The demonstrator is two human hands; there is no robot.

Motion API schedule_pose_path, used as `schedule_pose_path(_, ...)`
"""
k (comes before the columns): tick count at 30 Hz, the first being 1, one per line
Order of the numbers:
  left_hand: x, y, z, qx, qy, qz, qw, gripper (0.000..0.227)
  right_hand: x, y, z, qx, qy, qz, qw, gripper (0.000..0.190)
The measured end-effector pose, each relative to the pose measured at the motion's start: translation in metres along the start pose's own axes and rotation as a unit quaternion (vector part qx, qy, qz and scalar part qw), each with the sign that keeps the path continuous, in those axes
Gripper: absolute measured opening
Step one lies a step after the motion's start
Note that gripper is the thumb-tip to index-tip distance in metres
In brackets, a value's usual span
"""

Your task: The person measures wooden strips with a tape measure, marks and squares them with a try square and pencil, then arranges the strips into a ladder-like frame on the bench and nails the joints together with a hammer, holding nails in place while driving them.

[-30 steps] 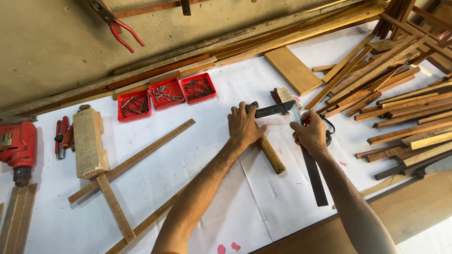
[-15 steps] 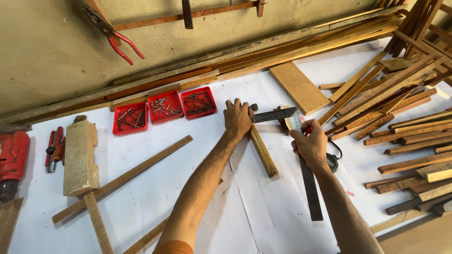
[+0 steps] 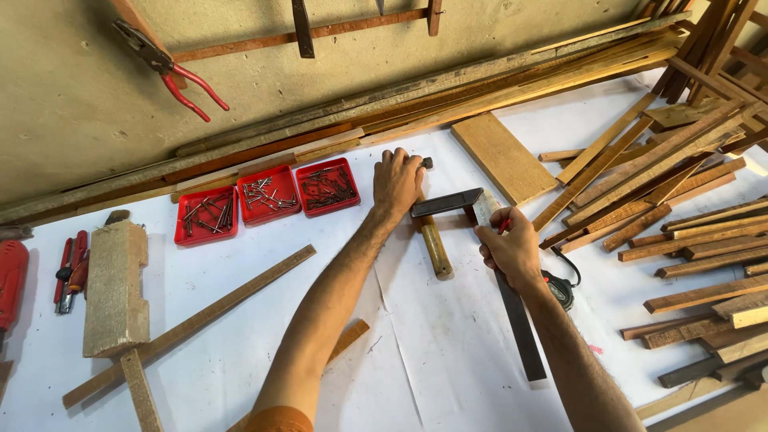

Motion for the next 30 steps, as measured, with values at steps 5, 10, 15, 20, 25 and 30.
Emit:
schedule_pose_path(5,-0.077,0.036,-0.021,0.031,0.148,0.132,0.98,0.036,-0.019,0.032,-0.002,0.021,-0.011,0.035,0.999,0.025)
schedule_pose_path(10,-0.104,0.097,-0.068,0.106,0.196,0.286,0.932,0.065,-0.031,0.078,-0.008,0.031,-0.006,0.049,0.998,0.024)
schedule_pose_path(15,-0.118,0.133,-0.097,0.105,0.093,0.309,0.941,0.071,-0.048,0.116,-0.024,0.061,0.02,0.044,0.997,0.025)
schedule_pose_path(20,-0.109,0.133,-0.084,0.145,0.114,0.306,0.934,0.086,-0.051,0.128,-0.034,0.075,0.02,0.041,0.996,0.026)
schedule_pose_path(25,-0.092,0.118,-0.062,0.102,0.157,0.365,0.912,0.075,-0.042,0.12,-0.039,0.073,0.007,0.046,0.996,0.026)
schedule_pose_path(30,-0.074,0.104,-0.055,0.13,0.133,0.277,0.943,0.051,-0.031,0.099,-0.046,0.086,-0.012,0.034,0.996,0.025)
Point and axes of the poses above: each hand's wrist, its own y-axis away from the middle knuckle, its own x-axis out of the palm, z = x × y, the point moved 3 cm from there along -y, towards the middle knuckle, and after that the axes turned 11 degrees about -y, right-handed, at the moved point
